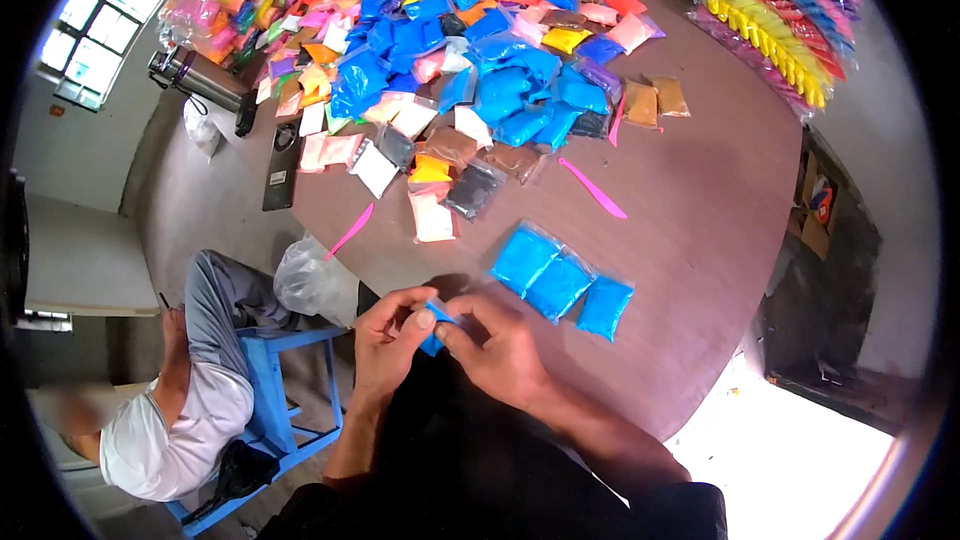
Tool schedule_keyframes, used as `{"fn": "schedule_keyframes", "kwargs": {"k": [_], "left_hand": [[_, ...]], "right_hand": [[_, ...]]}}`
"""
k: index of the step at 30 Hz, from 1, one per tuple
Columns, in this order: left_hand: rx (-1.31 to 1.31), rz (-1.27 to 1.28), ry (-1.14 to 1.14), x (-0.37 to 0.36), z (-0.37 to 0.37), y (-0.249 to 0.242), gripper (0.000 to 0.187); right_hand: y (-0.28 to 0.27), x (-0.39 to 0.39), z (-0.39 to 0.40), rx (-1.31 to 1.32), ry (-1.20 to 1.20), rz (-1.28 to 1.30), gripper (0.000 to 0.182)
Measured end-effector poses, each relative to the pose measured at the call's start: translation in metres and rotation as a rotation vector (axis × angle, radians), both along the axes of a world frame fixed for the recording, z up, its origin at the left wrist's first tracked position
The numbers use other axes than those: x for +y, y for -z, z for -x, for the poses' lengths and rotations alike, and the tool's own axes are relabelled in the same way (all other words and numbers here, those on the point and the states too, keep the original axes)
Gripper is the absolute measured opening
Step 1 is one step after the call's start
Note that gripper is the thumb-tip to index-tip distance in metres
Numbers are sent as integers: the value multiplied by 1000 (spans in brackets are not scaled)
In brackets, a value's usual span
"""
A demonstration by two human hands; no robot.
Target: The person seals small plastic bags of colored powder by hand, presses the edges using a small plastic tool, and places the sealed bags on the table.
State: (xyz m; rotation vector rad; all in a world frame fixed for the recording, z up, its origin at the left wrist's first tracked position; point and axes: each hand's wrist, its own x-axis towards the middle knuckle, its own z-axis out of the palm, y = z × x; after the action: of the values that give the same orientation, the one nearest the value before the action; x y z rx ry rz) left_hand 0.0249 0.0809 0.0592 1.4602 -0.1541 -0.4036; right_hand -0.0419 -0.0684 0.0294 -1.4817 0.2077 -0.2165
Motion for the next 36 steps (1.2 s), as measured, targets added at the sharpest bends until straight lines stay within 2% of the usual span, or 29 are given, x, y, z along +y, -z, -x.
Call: {"fn": "schedule_keyframes", "kwargs": {"k": [2, 8, 11, 15, 17, 22, 27, 30, 32, 34, 36], "left_hand": [[2, -50, 103, 4, -3, 1, 16], [-21, 29, -33, -1, 3, 11, 13], [26, 26, -16, 1, 4, 6, 15], [68, 57, -19, 6, 6, 0, 17], [43, -86, 80, 12, 4, -2, 19], [-9, 14, 3, 15, 8, 20, 20], [25, 58, 13, 4, 7, 4, 17], [27, 36, 43, 10, 4, 10, 17], [15, -7, 75, 13, 4, 16, 18], [17, 69, 23, 13, 5, 19, 18], [13, 87, 0, 13, 7, 24, 18]], "right_hand": [[3, 1, 1, -21, -1, 38, 20], [-16, 1, -1, 122, -26, -62, 18], [-6, 0, 2, 93, -20, 75, 18], [-8, 0, 1, 23, -9, 16, 13], [-3, 1, 1, 16, -6, -39, 15], [-11, 2, 1, 20, -24, 9, 19], [-5, -2, -3, -52, 16, 106, 19], [3, 3, -1, -51, 23, 23, 19], [-1, 2, -3, -39, 13, 44, 19], [-7, 2, -2, -29, 3, 62, 19], [-14, 3, -1, 105, -23, -11, 20]]}}
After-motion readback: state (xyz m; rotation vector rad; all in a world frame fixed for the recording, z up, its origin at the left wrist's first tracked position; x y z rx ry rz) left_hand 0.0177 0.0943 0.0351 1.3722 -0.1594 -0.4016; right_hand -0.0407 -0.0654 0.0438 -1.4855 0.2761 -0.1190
